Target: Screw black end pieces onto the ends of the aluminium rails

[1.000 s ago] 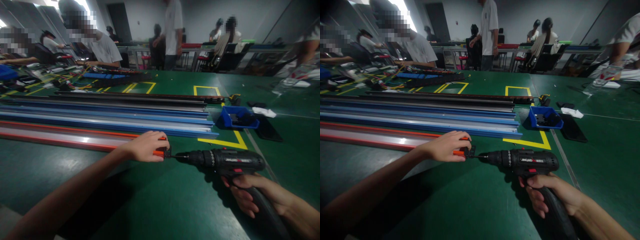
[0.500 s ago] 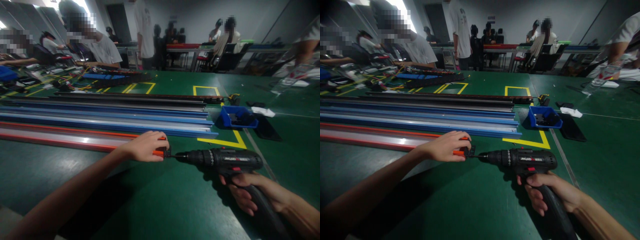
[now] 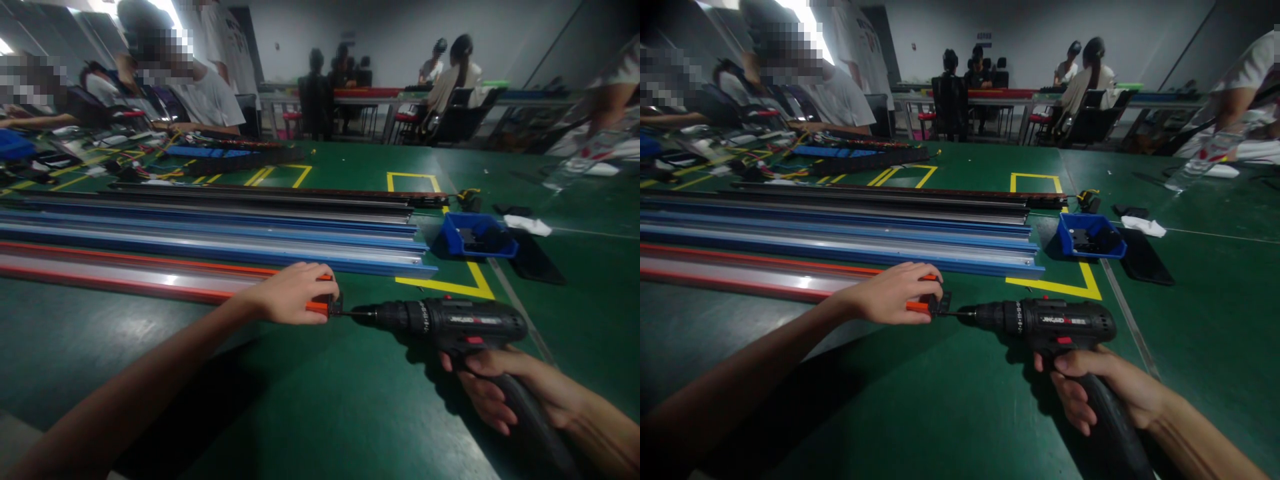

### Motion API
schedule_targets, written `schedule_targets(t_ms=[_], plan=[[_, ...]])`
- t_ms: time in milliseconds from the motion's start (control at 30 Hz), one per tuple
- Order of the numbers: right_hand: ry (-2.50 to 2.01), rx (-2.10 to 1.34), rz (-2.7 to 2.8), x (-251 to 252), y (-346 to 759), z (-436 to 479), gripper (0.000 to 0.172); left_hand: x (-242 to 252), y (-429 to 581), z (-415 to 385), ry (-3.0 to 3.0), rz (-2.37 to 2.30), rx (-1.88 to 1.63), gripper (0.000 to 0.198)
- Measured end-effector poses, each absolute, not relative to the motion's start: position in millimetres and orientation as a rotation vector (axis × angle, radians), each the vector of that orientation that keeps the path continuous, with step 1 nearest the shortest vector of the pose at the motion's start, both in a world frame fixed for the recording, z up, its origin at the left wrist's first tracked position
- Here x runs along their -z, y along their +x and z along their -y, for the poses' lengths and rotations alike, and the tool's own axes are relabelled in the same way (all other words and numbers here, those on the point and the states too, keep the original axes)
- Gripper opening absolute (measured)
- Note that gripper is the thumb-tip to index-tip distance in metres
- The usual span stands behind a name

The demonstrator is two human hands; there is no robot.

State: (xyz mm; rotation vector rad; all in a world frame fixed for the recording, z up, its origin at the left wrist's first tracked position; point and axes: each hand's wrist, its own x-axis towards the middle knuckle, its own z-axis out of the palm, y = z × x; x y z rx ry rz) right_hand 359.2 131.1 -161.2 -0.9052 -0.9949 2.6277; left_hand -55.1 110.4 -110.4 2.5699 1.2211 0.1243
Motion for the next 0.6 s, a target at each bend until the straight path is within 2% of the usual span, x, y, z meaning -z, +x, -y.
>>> schedule_targets(t_ms=[600], plan=[[-0.946,-2.609,0.974,159.9,359.4,-127.3,0.025,108.3,-53.8,-110.6,2.555,-1.225,-0.108,0.028]])
